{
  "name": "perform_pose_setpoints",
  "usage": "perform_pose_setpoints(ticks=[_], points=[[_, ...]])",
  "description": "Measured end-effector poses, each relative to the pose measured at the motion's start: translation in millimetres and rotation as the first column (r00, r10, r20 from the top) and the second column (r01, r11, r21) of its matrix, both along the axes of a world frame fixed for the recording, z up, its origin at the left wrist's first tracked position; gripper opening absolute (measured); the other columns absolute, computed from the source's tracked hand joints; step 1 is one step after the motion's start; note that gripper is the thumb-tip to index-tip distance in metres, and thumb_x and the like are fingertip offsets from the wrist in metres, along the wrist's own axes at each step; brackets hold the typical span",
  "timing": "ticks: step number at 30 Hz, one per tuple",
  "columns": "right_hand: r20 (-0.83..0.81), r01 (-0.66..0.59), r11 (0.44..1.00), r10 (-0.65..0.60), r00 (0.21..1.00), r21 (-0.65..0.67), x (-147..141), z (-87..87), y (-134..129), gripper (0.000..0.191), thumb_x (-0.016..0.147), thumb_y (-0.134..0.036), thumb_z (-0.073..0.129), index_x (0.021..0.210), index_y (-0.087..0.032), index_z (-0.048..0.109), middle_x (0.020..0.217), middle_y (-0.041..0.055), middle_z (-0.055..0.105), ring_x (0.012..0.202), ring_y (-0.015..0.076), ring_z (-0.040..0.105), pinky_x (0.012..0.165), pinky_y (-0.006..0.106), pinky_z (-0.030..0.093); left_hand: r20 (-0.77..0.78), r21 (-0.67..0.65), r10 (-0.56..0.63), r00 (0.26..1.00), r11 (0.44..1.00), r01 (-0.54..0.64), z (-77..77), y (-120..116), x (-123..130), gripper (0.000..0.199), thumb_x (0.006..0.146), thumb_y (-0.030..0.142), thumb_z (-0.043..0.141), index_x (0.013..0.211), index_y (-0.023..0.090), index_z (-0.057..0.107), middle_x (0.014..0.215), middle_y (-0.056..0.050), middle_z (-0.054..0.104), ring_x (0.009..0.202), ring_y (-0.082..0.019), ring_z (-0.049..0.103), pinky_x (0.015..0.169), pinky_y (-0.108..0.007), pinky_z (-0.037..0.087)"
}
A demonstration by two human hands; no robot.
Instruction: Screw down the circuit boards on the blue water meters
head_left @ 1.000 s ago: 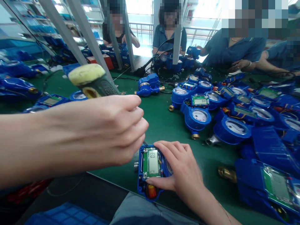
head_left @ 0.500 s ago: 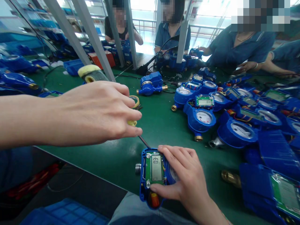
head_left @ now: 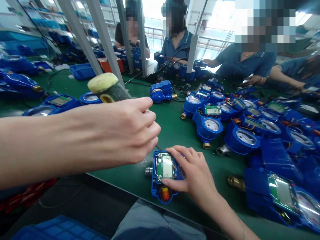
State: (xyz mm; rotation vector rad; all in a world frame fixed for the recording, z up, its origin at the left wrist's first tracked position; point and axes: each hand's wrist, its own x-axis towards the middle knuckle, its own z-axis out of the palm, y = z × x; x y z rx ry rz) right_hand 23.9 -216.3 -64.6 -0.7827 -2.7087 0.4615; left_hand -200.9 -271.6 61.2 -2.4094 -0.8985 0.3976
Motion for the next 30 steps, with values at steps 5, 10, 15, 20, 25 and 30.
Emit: perform_pose_setpoints(ticks=[5,10,15,20,25,30], points=[[-0.042,-0.046,0.999,0.046,0.998,-0.003,0.1,-0.9,-0.4,0.066,0.070,-0.061,0.075,0.122,-0.025,0.057,0.118,0.0023,0.062,0.094,0.0243,0.055,0.073,0.038,0.036,0.038,-0.143,0.033,0.999,0.989,-0.027,-1.2,16.2,-18.6,0.052,0.090,0.009,0.019,0.103,0.025,0.067,0.075,-0.003,0.052,0.075,-0.019,0.054,0.077,-0.040,0.040],[-0.105,-0.058,0.998,0.055,0.993,-0.021,2.4,-2.4,-0.9,0.062,0.072,-0.059,0.074,0.121,-0.024,0.057,0.117,0.0032,0.063,0.096,0.0248,0.056,0.075,0.038,0.034,0.114,-0.206,0.121,0.986,0.974,-0.096,-12.0,22.5,-43.8,0.041,0.090,0.016,0.033,0.110,0.029,0.067,0.075,-0.001,0.053,0.075,-0.018,0.052,0.080,-0.036,0.040],[-0.085,-0.039,0.999,0.038,0.996,-0.011,1.5,-0.7,-2.7,0.059,0.072,-0.055,0.076,0.120,-0.024,0.058,0.116,0.0026,0.062,0.098,0.0243,0.057,0.077,0.037,0.037,0.070,-0.098,0.086,0.994,0.992,-0.079,-22.8,15.7,-50.5,0.046,0.087,0.013,0.039,0.119,0.040,0.060,0.078,0.002,0.058,0.073,-0.017,0.051,0.076,-0.034,0.037],[-0.024,0.094,0.995,-0.093,0.995,0.028,-3.8,1.3,-5.0,0.056,0.075,-0.049,0.077,0.122,-0.024,0.057,0.118,0.0044,0.061,0.099,0.0252,0.057,0.075,0.036,0.042,0.016,0.006,0.109,0.994,0.994,-0.109,-10.0,10.2,-38.8,0.048,0.093,0.010,0.030,0.122,0.036,0.058,0.089,0.000,0.061,0.076,-0.017,0.053,0.077,-0.033,0.036],[0.028,0.224,0.970,-0.228,0.973,0.096,-9.0,2.6,-12.4,0.056,0.082,-0.052,0.069,0.127,-0.021,0.054,0.122,0.0090,0.059,0.100,0.0297,0.057,0.075,0.041,0.046,0.051,0.255,0.332,0.942,0.907,-0.334,25.8,-11.7,-36.6,0.047,0.095,0.013,0.028,0.127,0.034,0.056,0.084,-0.002,0.055,0.078,-0.019,0.049,0.074,-0.036,0.034],[0.084,0.201,0.979,-0.204,0.975,0.043,-6.9,9.0,-12.5,0.046,0.095,-0.043,0.054,0.135,-0.020,0.047,0.131,0.0106,0.054,0.111,0.0303,0.054,0.084,0.045,0.047,0.496,-0.152,0.588,0.639,0.783,-0.603,-12.5,-41.2,-45.6,0.036,0.094,0.041,0.040,0.127,0.039,0.055,0.094,0.000,0.063,0.074,-0.016,0.051,0.065,-0.028,0.035]])
